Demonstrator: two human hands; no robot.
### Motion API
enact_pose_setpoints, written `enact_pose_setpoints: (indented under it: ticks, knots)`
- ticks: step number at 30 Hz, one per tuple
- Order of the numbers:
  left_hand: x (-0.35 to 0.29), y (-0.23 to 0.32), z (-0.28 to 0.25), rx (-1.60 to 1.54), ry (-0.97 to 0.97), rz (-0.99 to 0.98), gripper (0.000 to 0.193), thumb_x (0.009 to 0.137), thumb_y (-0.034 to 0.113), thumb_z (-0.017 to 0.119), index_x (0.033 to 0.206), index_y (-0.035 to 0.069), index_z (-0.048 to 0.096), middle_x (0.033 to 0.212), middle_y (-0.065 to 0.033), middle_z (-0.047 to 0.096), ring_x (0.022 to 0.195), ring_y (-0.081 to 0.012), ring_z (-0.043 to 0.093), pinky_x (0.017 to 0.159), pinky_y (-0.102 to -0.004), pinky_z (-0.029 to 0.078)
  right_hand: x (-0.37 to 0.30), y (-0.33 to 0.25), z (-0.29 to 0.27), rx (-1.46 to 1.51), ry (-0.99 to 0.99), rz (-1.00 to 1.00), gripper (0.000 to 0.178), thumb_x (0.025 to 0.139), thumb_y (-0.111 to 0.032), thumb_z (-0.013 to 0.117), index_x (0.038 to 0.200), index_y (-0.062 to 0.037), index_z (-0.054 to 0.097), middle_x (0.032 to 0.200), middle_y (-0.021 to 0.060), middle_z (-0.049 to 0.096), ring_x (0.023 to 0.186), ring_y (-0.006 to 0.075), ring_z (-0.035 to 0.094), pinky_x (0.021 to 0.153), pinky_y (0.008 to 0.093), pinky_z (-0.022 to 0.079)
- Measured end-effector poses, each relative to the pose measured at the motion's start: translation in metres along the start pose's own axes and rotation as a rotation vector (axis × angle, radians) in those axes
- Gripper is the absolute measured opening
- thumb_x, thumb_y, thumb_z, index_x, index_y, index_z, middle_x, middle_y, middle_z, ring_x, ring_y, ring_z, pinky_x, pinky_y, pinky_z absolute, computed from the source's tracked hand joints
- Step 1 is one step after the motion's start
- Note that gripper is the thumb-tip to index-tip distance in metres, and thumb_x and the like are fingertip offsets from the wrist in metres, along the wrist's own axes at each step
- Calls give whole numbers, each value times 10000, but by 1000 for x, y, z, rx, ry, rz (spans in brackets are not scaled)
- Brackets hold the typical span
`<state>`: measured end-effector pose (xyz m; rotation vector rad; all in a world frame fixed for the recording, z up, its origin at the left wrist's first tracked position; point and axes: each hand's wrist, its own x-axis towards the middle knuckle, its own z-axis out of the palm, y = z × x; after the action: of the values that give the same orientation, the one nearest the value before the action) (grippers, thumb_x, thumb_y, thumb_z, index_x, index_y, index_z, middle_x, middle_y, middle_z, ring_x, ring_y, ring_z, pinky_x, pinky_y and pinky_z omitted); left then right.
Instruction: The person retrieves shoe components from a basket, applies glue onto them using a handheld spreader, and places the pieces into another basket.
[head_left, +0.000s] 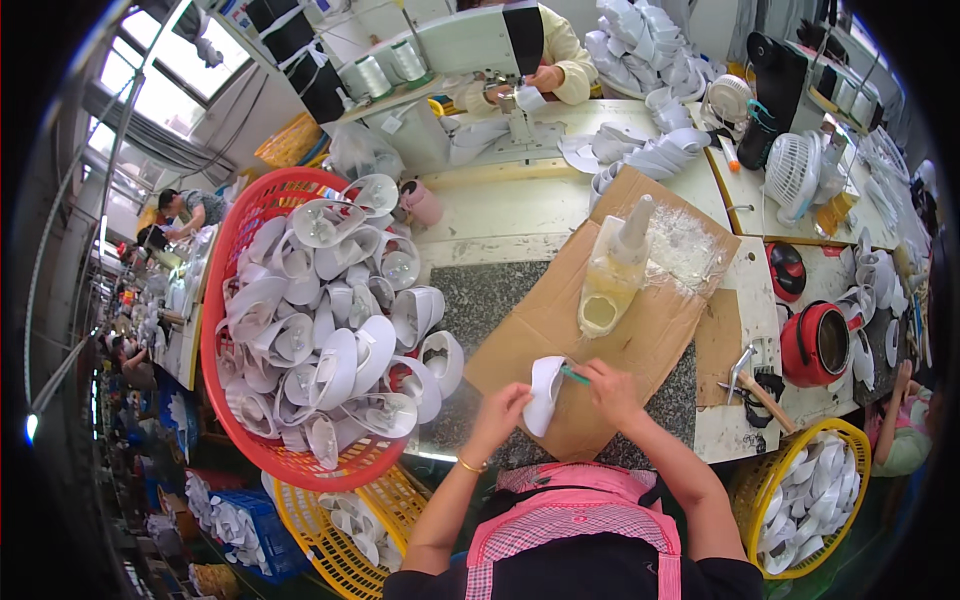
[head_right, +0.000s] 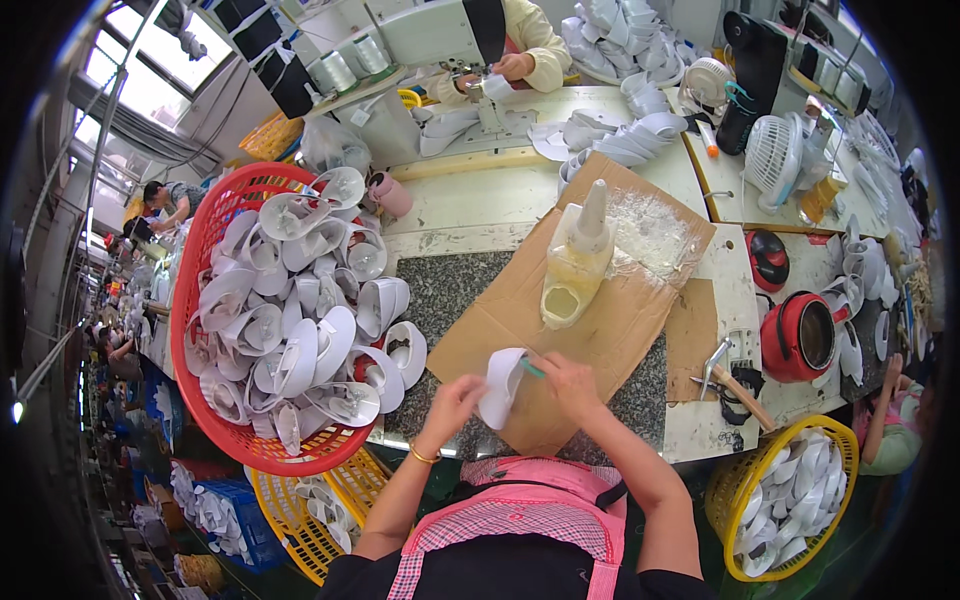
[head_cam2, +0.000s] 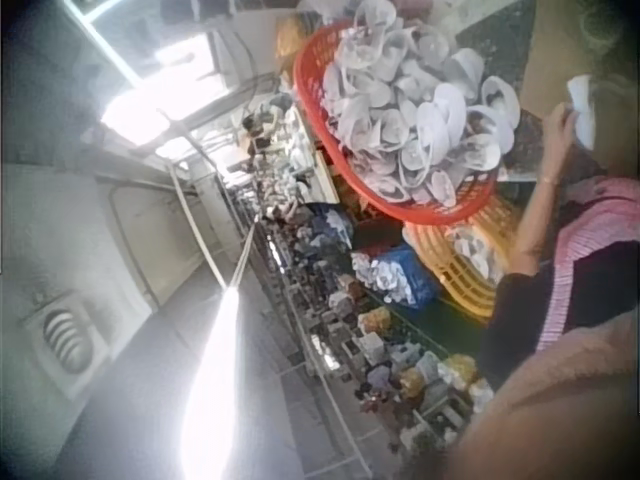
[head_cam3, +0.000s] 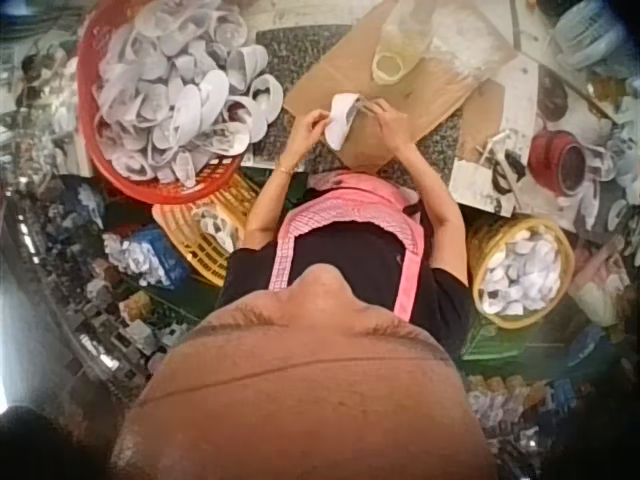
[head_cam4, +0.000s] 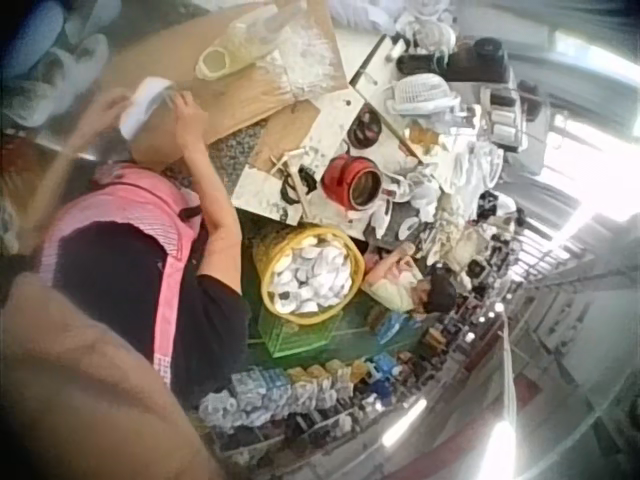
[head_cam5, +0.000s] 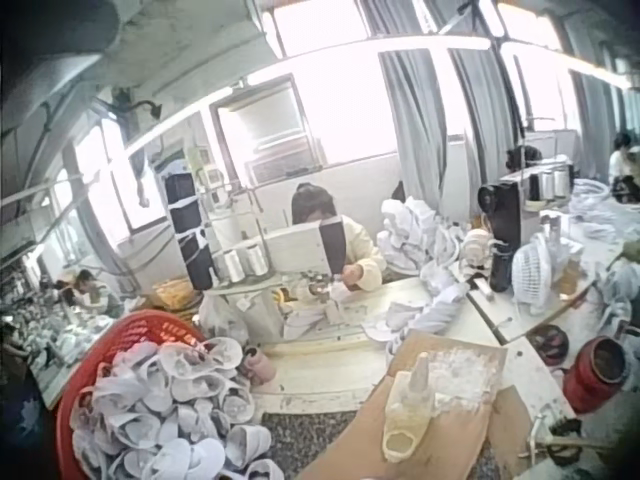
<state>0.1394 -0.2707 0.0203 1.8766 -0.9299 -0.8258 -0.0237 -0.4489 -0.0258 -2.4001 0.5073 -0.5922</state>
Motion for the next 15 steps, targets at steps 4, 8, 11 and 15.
enact_pose_setpoints:
  ticks: [4,8,11,15]
  knots:
    - [-28,-53,37,-221,9,-119,103,925,81,606,953,-16,584,806,-75,680,724,-101,628,644,-254,495,-41,-10,9,182,-87,16,203,798,-41,620,987,-99,666,871,110,623,716,325,621,588,398,476]
    - [-33,-71,55,-257,103,-116,103,917,66,620,936,-17,562,794,-76,675,747,-107,640,659,-259,512,-23,-3,9,207,-3,183,110,836,-54,616,936,-43,662,821,147,610,716,335,608,593,398,455]
    - [-43,-80,52,-290,184,-114,117,930,95,615,967,-5,568,818,-60,664,749,-95,622,675,-252,508,3,-16,16,276,209,235,102,883,-85,601,882,10,640,799,188,597,726,364,590,609,414,440]
    - [-49,-93,59,-128,318,-61,162,924,183,600,958,26,619,806,-71,663,726,-134,617,650,-294,499,-47,2,42,195,50,89,134,883,-145,613,889,-15,646,808,199,616,721,380,582,626,445,436]
